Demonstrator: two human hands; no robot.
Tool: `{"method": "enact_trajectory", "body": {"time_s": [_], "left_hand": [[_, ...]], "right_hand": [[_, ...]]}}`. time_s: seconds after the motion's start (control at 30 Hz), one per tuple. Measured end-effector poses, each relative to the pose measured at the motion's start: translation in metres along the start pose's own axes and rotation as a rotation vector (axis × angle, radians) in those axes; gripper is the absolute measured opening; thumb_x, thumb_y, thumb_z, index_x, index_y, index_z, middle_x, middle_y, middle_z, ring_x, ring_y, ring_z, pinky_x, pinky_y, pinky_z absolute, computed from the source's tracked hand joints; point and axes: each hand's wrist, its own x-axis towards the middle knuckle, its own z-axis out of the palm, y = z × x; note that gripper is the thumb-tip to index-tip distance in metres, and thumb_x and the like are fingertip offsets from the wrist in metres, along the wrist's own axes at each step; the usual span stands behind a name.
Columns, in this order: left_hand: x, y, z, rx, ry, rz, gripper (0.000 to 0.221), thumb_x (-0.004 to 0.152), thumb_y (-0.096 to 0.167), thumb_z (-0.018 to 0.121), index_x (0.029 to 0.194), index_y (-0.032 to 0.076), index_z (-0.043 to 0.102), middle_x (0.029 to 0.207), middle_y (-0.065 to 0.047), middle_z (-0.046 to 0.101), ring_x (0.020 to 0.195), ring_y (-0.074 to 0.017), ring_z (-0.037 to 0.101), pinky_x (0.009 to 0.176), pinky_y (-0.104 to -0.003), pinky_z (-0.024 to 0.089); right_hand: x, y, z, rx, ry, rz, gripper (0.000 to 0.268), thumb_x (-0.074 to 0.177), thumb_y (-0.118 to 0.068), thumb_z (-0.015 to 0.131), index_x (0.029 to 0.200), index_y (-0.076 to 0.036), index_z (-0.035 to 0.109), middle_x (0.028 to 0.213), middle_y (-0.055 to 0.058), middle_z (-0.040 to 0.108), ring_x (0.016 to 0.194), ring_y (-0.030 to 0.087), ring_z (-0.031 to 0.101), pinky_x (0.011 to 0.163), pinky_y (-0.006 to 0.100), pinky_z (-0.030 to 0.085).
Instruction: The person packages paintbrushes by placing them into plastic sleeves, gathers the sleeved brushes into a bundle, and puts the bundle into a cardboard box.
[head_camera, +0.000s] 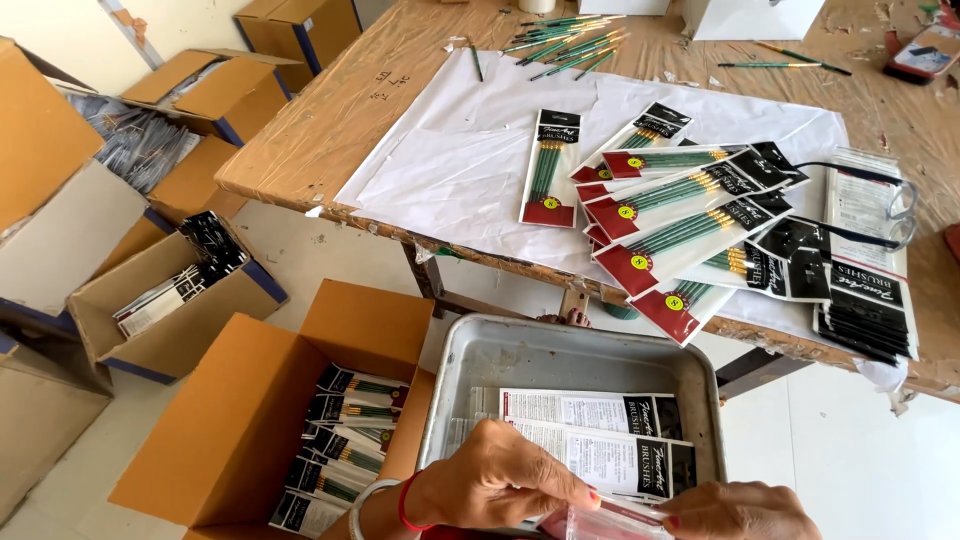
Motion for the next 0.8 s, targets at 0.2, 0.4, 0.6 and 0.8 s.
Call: {"method": "enact_trajectory", "body": {"time_s": [0.2,0.4,0.6,0.8], "left_hand": [[-0.011,-0.035,-0.008,-0.050,-0.101,-0.014,0.020,0.095,-0.003,0.070,0.111,0.008,0.075,0.106,-0.010,0.078,0.097,-0.0205,0.078,0.082,-0.028,0.066],[-0.010,-0.057,-0.005,0.068,-0.041,-0.032,0.024,0.084,-0.002,0.066,0.105,0.007,0.074,0.098,-0.011,0.079,0.078,-0.0161,0.075,0.069,-0.029,0.062],[-0.002,-0.060,0.001,0.200,0.013,-0.096,0.014,0.084,0.004,0.076,0.097,0.005,0.070,0.089,-0.009,0.075,0.076,-0.0179,0.073,0.068,-0.030,0.059],[0.001,-0.059,-0.001,0.196,-0.007,-0.252,0.021,0.090,0.005,0.081,0.100,0.001,0.062,0.098,-0.010,0.072,0.092,-0.0207,0.072,0.083,-0.032,0.059]], "right_hand": [[0.008,0.008,0.011,0.203,-0.049,0.046,0.017,0.085,-0.019,0.079,0.094,-0.007,0.086,0.091,0.016,0.081,0.081,0.027,0.083,0.067,0.035,0.070],[0.000,0.031,0.026,0.124,0.062,0.290,0.019,0.087,-0.015,0.072,0.083,-0.006,0.088,0.089,0.016,0.080,0.080,0.026,0.080,0.066,0.037,0.069],[0.005,0.035,0.052,-0.054,0.195,0.298,0.011,0.076,-0.018,0.084,0.078,-0.009,0.079,0.089,0.010,0.077,0.088,0.021,0.078,0.079,0.036,0.064],[0.012,0.036,0.060,-0.087,0.211,0.564,0.024,0.070,-0.003,0.086,0.081,-0.007,0.066,0.099,0.011,0.071,0.099,0.020,0.076,0.083,0.036,0.064]]}}
